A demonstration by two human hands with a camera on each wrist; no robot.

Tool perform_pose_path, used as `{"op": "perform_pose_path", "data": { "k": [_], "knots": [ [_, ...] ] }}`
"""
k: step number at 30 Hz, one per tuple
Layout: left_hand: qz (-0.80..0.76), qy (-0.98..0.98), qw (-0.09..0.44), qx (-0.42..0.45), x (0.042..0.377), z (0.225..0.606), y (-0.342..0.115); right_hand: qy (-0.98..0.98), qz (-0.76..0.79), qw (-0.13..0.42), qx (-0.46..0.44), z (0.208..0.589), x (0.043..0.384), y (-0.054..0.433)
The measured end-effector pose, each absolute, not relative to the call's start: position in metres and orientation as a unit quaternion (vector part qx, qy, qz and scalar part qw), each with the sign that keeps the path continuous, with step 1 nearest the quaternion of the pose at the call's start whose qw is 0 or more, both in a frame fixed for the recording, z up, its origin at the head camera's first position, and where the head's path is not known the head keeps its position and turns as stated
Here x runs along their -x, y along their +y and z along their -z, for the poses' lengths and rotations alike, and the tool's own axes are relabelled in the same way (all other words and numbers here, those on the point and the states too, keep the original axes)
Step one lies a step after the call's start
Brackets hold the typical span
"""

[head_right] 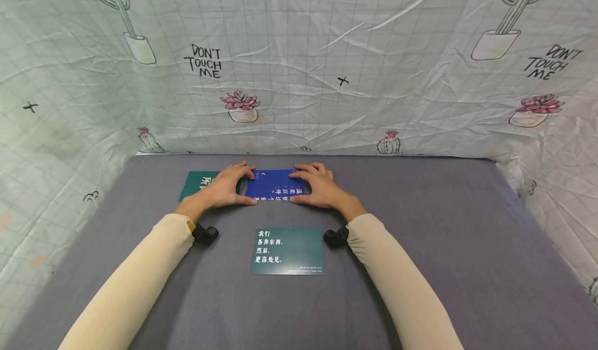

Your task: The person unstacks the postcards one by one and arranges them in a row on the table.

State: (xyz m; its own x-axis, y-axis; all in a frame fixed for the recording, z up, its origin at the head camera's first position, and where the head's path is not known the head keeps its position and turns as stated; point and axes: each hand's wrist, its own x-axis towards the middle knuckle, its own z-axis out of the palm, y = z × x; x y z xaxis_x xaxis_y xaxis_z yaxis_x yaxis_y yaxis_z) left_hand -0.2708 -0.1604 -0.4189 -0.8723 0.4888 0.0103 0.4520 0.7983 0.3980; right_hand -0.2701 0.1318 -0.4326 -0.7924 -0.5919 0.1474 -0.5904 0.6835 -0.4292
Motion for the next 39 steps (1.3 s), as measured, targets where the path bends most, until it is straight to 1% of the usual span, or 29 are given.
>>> {"op": "perform_pose_path", "data": {
  "k": [13,22,31,39],
  "knots": [
    [-0.196,0.944,0.041,-0.262,0.268,0.417,-0.160,0.914,0.240,-0.002,0.327,0.433,0.270,0.134],
    [-0.200,0.939,0.014,-0.279,0.262,0.416,-0.158,0.911,0.237,-0.007,0.338,0.425,0.264,0.135],
    [-0.221,0.923,-0.027,-0.314,0.245,0.410,-0.154,0.897,0.245,-0.025,0.367,0.420,0.253,0.142],
    [-0.261,0.910,-0.037,-0.320,0.224,0.411,-0.154,0.886,0.251,-0.039,0.387,0.416,0.239,0.149]
  ]
}}
